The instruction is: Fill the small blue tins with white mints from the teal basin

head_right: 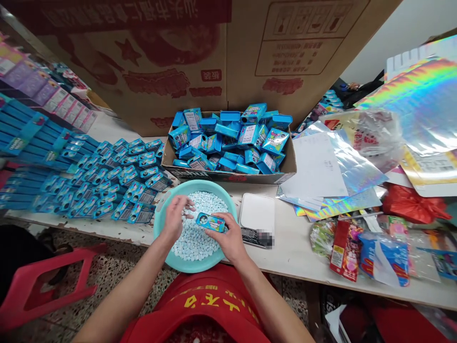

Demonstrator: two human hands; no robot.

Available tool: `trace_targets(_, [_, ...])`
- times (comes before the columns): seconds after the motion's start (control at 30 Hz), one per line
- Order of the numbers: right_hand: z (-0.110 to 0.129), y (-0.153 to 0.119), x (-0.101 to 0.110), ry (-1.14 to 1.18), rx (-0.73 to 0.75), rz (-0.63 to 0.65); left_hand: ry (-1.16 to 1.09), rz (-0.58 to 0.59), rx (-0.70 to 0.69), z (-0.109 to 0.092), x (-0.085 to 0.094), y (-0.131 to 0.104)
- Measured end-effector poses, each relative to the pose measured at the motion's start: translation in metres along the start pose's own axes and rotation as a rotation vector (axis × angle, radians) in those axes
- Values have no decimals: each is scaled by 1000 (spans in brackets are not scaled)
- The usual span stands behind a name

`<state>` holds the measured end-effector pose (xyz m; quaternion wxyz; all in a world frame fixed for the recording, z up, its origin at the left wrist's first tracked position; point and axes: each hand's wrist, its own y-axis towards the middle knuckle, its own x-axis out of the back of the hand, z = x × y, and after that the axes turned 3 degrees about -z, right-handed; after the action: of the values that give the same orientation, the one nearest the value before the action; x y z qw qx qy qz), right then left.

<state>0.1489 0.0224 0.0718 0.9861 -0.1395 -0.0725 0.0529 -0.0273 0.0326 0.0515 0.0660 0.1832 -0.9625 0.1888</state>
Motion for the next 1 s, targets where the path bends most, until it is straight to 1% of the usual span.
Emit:
trace_targets(0.07, [0,1,2,21,4,2,211,90,-36,23,10,4])
trace_targets(0.1, [3,1,5,43,5,4,257,118,-55,30,14,6])
trace_targets(0.13, [6,0,9,67,1,-2,273,130,-68,34,18,9])
trace_targets(0.17, [10,0,14,88,-7,-21,302,131,-93,34,22,13])
trace_targets(0.2, [14,0,22,100,-21,-58,340,119,-137,29,24,19])
trace_targets(0.27, [18,1,41,91,-52,-186,443,57,-286,9,24,38])
trace_targets(0.33, [15,5,64,37,-79,-356,594,-22,-466,-19,16,68])
trace_targets(0.37, [9,8,75,-10,-87,-435,687,-43,-515,-33,10,85])
trace_targets(0.4, [1,13,84,-66,-89,-506,799,-49,-518,-46,3,103])
trace_targets(0.43, [-9,17,93,-128,-83,-557,944,-31,-464,-57,-4,120])
trace_targets(0.47, [-20,22,100,-179,-62,-598,1071,16,-377,-65,-11,136])
trace_targets(0.53, [-42,31,109,-237,-14,-634,1176,70,-272,-74,-24,158])
trace_targets(0.57, [-52,34,111,-249,1,-642,1197,86,-243,-75,-30,164])
trace_targets(0.67, [-71,39,114,-264,17,-630,1222,105,-245,-70,-39,166])
trace_targets(0.77, [-71,37,116,-291,51,-609,1215,139,-290,-63,-39,158])
trace_targets(0.83, [-61,32,118,-367,135,-630,1187,132,-338,-60,-36,154])
trace_targets(0.87, [-52,28,117,-424,203,-652,1157,101,-383,-61,-34,151])
trace_targets(0.93, [-31,21,112,-537,377,-677,1053,-11,-527,-65,-27,142])
trace_targets(1.0, [-8,15,99,-582,540,-636,904,-130,-708,-76,-19,123])
